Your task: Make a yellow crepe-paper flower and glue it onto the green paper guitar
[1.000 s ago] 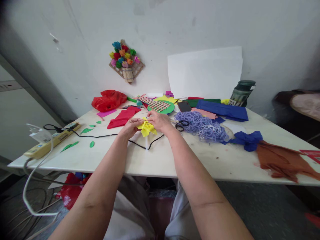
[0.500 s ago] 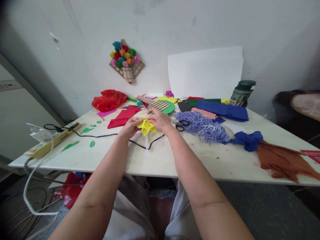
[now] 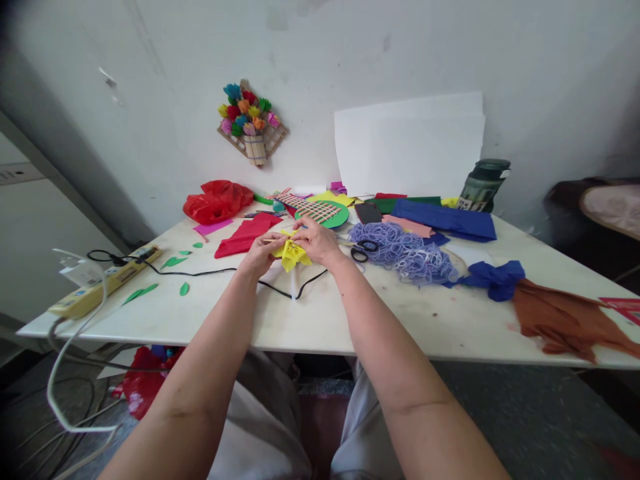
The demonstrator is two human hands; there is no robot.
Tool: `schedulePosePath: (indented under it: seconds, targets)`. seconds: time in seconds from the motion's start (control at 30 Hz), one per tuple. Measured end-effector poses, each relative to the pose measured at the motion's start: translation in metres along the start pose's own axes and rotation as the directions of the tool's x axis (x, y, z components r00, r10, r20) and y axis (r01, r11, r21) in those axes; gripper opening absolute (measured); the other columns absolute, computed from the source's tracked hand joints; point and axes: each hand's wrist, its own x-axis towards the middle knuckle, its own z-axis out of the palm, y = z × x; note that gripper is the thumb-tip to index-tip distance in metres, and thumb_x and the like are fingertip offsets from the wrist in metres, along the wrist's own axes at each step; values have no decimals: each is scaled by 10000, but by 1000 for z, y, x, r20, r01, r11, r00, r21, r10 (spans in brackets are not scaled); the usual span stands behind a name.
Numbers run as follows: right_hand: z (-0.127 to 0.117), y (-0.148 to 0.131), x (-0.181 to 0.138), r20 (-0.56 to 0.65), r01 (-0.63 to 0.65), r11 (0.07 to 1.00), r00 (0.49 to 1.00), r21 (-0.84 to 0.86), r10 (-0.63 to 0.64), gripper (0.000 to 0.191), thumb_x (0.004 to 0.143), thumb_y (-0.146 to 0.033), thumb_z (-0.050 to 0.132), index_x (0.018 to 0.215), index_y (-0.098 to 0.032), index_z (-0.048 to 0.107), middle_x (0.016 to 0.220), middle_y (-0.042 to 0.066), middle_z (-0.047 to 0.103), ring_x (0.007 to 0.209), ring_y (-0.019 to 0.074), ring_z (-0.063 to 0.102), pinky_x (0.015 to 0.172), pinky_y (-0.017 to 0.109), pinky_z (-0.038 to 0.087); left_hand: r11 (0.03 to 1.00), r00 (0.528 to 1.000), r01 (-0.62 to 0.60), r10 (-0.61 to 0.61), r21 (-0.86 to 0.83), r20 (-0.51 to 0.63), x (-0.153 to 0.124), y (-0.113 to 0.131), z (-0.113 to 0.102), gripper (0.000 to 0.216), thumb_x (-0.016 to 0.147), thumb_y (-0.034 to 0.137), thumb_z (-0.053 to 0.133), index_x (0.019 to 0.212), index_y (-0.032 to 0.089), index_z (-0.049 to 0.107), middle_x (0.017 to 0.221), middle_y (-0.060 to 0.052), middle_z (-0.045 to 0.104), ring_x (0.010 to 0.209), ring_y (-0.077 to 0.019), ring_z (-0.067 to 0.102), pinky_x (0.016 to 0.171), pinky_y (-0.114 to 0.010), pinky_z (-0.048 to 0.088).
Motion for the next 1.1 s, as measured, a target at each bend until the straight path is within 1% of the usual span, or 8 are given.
schedulePosePath:
  seconds: [0.3,0.47,0.6,0.7,0.83,0.93,1.0,1.1]
  targets:
    - [-3,0,-5,65,-63,987,995,-150,74,230,830,-235,550,985,-250,718,1148,23,618,897,167,598,716,283,468,999,1000,14,-13,44,-17,5,-4,-6,403,473,402,846,732,136,688,706,-57,685,651,-183,649,637,-335,540]
    - [-7,4,-7,-215,-91,966,976,-241,38,244,839,-278,534,1022,-190,669,1159,90,603,1074,226,532,884,337,440,999,994,-32,29,-27,-101,7,-3,-10,427,467,401,847,771,141,697,767,-67,695,739,-206,663,681,-341,535]
    - [-12,6,-7,-438,-232,916,896,-326,72,286,912,-354,411,827,-183,623,940,107,631,942,236,531,829,344,410,994,982,-72,57,-78,-179,11,-6,-16,433,459,403,849,769,141,698,773,-66,698,767,-211,667,688,-323,525]
    - [-13,7,-7,-490,-310,877,866,-368,100,347,940,-353,338,779,-186,596,880,107,633,885,224,532,761,311,384,987,966,-103,70,-121,-249,15,-9,-20,424,466,407,845,763,148,688,779,-63,701,798,-220,672,704,-327,524]
    - [-8,7,-6,-282,-392,827,913,-403,295,376,949,-357,322,807,-180,621,818,87,653,807,200,560,657,272,344,979,952,-143,96,-147,-292,16,-10,-22,419,486,414,838,766,147,678,753,-57,697,816,-224,675,726,-330,532]
    - [-4,6,-7,-51,-333,840,937,-427,345,317,932,-311,352,928,-191,646,931,75,681,875,201,573,684,272,359,977,948,-149,97,-151,-305,15,-9,-21,423,483,410,840,764,142,674,740,-56,693,824,-231,677,739,-337,535]
    - [-1,5,-9,93,-278,852,931,-443,352,289,884,-237,409,1074,-199,625,1055,72,676,957,212,570,746,282,381,977,945,-147,93,-155,-314,14,-9,-21,427,481,413,842,761,140,671,743,-58,692,834,-236,677,748,-342,535]
    - [7,3,-11,267,-224,834,878,-504,397,441,796,-178,491,1233,-183,552,1166,102,643,1062,253,544,847,322,392,978,944,-141,86,-152,-319,15,-9,-21,437,482,427,840,758,137,666,749,-65,688,850,-241,674,754,-345,533]
